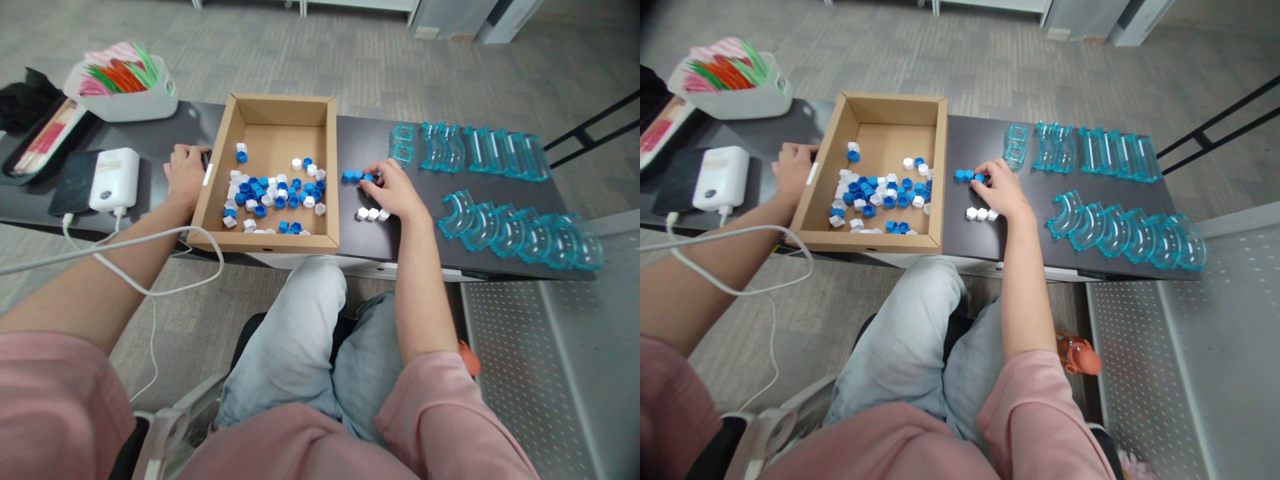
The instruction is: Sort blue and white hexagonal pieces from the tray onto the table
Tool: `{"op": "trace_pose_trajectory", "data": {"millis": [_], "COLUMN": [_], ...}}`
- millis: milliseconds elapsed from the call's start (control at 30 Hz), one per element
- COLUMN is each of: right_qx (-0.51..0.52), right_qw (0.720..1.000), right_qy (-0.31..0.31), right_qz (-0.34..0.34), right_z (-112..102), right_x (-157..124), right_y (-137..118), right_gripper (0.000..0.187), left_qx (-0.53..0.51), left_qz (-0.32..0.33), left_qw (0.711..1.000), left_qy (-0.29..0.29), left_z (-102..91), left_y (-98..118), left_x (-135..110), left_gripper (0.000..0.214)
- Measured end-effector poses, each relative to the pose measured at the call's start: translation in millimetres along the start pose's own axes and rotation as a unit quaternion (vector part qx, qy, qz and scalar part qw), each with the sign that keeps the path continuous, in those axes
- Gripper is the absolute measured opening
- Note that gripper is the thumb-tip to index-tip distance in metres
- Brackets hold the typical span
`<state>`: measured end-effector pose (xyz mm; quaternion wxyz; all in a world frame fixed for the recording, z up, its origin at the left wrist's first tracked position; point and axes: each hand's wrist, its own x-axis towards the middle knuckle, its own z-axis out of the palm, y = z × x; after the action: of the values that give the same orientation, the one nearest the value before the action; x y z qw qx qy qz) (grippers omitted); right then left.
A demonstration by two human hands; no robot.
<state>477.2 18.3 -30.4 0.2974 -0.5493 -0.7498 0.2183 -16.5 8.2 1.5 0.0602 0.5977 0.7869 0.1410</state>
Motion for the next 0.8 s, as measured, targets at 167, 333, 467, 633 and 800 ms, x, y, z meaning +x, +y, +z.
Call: {"op": "trace_pose_trajectory", "data": {"millis": [167, 333, 467, 633, 800], "right_qx": [-0.002, -0.005, -0.007, -0.011, -0.013], "right_qw": [1.0, 1.0, 1.0, 1.0, 1.0], "right_qy": [0.008, 0.003, -0.001, -0.002, 0.003], "right_qz": [-0.004, 0.002, 0.009, 0.009, -0.001], "right_z": [0.8, 0.8, -0.2, -0.8, 0.7], "right_x": [-0.1, 0.2, 0.0, -0.3, 0.1], "right_y": [-0.6, -1.4, -4.4, -5.9, -1.2], "right_gripper": [0.02, 0.021, 0.02, 0.021, 0.023], "left_qx": [0.001, 0.007, -0.005, -0.01, -0.005], "left_qz": [-0.002, -0.002, 0.001, 0.005, 0.002], "left_qw": [1.0, 1.0, 1.0, 1.0, 1.0], "left_qy": [-0.006, -0.01, 0.0, 0.009, 0.013], "left_z": [-0.4, 0.3, 1.2, 2.5, 4.1], "left_y": [-0.2, -2.0, -1.7, -1.3, -2.3], "left_x": [1.0, 3.0, 1.6, 0.1, 1.4], "left_gripper": [0.065, 0.068, 0.067, 0.064, 0.062]}}
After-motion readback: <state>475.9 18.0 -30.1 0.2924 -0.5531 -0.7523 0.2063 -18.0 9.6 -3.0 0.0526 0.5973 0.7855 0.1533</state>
